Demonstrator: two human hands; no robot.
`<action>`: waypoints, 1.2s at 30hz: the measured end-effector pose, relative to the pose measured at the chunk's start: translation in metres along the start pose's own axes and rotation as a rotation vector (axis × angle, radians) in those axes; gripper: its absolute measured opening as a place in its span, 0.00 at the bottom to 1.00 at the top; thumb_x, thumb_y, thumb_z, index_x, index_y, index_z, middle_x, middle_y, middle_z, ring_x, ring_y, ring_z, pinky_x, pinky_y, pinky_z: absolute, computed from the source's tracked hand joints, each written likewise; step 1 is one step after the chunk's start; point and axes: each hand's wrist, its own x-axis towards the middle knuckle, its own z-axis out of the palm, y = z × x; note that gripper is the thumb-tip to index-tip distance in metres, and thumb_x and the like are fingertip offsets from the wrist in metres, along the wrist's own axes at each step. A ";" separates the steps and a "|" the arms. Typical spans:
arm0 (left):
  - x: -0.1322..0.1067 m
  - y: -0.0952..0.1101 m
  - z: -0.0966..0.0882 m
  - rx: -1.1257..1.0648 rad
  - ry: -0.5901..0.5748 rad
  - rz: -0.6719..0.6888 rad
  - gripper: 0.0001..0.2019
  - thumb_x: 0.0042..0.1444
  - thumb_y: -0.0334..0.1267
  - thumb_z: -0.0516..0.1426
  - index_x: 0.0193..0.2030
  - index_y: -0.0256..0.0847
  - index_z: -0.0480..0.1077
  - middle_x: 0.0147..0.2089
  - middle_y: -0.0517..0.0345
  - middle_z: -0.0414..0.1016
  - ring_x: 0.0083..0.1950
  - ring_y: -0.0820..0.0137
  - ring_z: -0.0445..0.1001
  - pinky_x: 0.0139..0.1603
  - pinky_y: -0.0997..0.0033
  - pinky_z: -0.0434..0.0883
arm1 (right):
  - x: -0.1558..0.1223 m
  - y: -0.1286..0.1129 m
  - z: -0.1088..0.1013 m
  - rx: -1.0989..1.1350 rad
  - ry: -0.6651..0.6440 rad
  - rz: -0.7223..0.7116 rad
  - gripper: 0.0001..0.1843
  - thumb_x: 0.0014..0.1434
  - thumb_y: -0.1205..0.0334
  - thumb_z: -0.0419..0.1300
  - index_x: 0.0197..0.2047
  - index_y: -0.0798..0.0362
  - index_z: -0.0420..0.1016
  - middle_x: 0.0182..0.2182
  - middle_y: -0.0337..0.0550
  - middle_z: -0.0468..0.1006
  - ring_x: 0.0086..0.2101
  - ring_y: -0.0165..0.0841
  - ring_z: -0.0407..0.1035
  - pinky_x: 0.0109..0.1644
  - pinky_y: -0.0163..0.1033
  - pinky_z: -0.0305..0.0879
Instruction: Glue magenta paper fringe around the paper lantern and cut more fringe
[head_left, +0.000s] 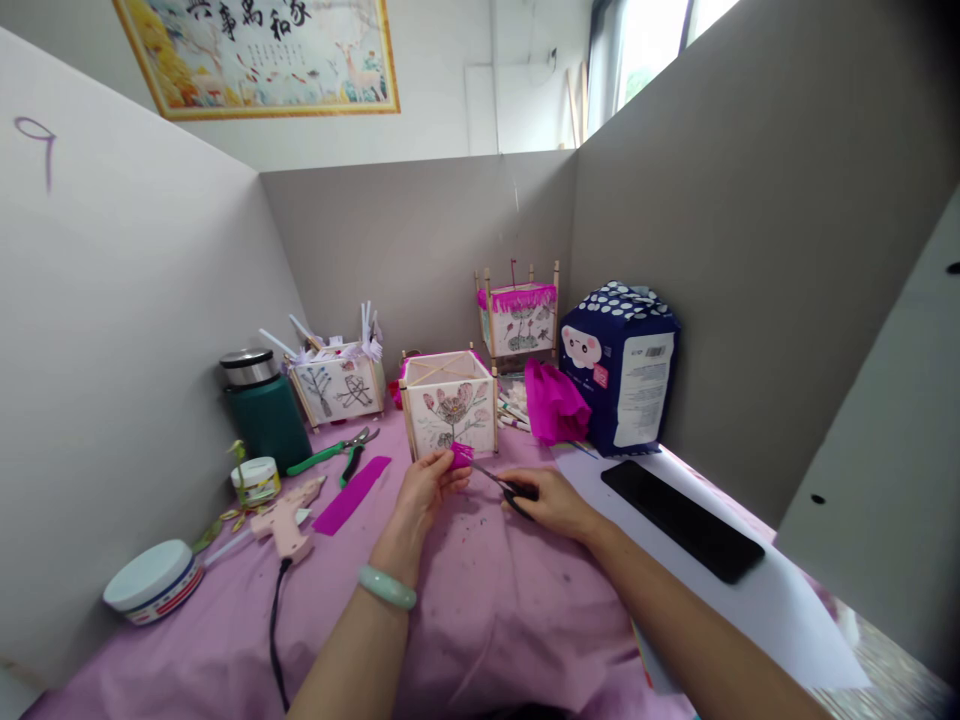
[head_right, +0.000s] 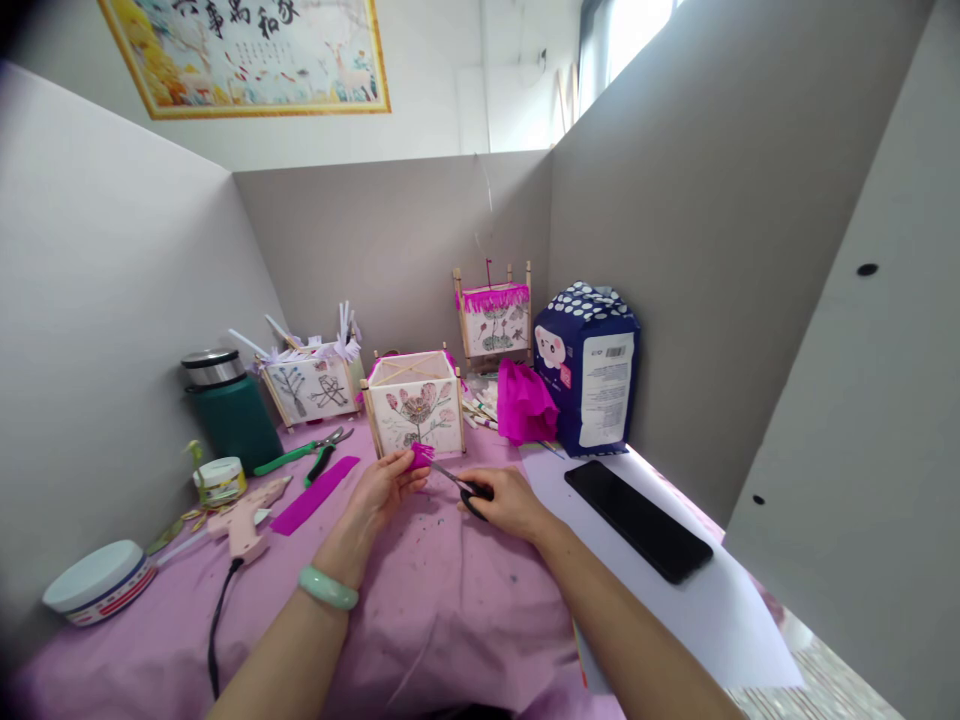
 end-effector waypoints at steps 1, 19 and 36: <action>0.000 -0.001 0.000 0.004 -0.007 -0.002 0.03 0.58 0.25 0.55 0.33 0.32 0.67 0.26 0.52 0.77 0.26 0.70 0.78 0.25 0.75 0.75 | 0.000 -0.001 0.000 -0.003 0.001 0.001 0.18 0.53 0.60 0.62 0.48 0.51 0.77 0.40 0.42 0.81 0.37 0.35 0.73 0.43 0.37 0.68; 0.000 -0.001 0.001 0.021 -0.008 -0.014 0.05 0.59 0.25 0.54 0.32 0.32 0.68 0.25 0.52 0.76 0.25 0.71 0.77 0.25 0.76 0.75 | 0.000 0.001 0.000 -0.010 0.006 -0.006 0.17 0.55 0.59 0.61 0.48 0.51 0.78 0.39 0.42 0.81 0.37 0.35 0.74 0.44 0.37 0.68; 0.001 -0.003 0.000 0.038 -0.030 -0.005 0.03 0.56 0.26 0.58 0.32 0.32 0.68 0.27 0.50 0.77 0.27 0.69 0.78 0.27 0.75 0.76 | 0.001 -0.005 -0.001 -0.020 0.011 -0.002 0.17 0.54 0.59 0.61 0.48 0.50 0.78 0.40 0.42 0.81 0.36 0.35 0.74 0.44 0.38 0.68</action>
